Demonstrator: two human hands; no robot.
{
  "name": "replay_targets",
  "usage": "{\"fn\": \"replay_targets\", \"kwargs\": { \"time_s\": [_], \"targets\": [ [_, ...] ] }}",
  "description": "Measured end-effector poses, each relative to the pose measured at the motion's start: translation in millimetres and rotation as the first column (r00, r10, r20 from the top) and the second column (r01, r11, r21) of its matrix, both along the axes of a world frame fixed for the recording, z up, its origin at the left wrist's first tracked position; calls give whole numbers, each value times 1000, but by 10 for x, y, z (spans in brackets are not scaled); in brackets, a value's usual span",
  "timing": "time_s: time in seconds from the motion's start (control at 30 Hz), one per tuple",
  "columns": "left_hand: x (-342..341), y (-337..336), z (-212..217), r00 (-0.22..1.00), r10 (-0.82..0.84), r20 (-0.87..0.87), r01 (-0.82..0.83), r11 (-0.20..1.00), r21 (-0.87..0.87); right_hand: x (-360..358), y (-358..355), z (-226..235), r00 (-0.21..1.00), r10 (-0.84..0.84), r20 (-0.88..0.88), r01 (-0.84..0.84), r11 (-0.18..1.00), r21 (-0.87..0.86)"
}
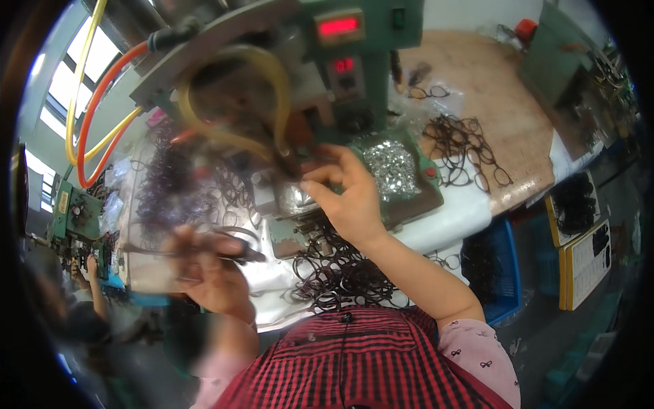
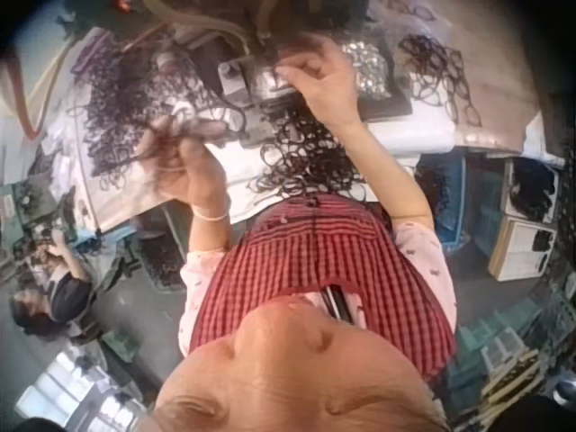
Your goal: The person repeatedly picks up eyeglass frames and small metal components from a pile, places them into a press machine, and removes the assembled unit. The process is continuous and repetitive, with finished items accumulating on the table.
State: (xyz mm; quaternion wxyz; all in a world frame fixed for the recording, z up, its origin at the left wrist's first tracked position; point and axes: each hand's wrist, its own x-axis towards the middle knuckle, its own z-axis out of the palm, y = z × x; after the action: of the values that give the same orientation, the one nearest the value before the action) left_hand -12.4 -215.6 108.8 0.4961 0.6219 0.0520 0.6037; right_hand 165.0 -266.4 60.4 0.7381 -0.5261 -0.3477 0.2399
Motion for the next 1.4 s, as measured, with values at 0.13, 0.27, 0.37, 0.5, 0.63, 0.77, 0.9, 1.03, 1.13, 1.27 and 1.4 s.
{"fn": "replay_targets", "kwargs": {
  "time_s": [0.13, 0.27, 0.37, 0.5, 0.63, 0.77, 0.9, 1.03, 1.13, 1.27, 1.4],
  "targets": [
    [275, 505, 222, 929, 349, -126, -325, 929, 177, -83, 29, 47, 996, 11, -92, -8, 1000, 29],
    [353, 552, 226, 963, 269, -27, -269, 963, -10, -107, 44, 17, 990, 27, -141, -24, 999, 24],
    [386, 556, 287, 964, 259, -55, -261, 965, -39, -110, 44, 14, 992, 0, -126, 2, 1000, 16],
    [357, 564, 300, 967, 242, -77, -246, 968, -41, -110, 43, 44, 996, -8, -88, 9, 1000, 9],
    [247, 554, 300, 972, 213, -99, -215, 976, -18, -156, -22, 161, 1000, -20, 14, 20, 1000, 16],
    [-217, 82, 162, 950, -309, 49, 308, 898, -314, 54, -479, 297, 875, 114, 470, -9, 976, -220],
    [-133, -34, -23, 537, -813, -226, 288, 428, -857, 551, -948, -327, 531, -14, 847, 701, 568, -430],
    [257, -10, -90, 490, -858, -157, 199, 285, -938, 709, -727, -838, 354, -159, 922, 721, 674, -161],
    [321, -44, -136, 546, -832, -94, 194, 235, -952, 761, -574, -701, 401, -139, 906, 701, 683, -205],
    [324, -67, -178, 591, -805, -41, 192, 190, -963, 906, -446, -530, 584, -319, 746, 675, 701, -229],
    [305, -121, -162, 616, -787, -35, 171, 176, -969, 1062, -465, -752, 724, -364, 586, 605, 744, -285]
  ]
}}
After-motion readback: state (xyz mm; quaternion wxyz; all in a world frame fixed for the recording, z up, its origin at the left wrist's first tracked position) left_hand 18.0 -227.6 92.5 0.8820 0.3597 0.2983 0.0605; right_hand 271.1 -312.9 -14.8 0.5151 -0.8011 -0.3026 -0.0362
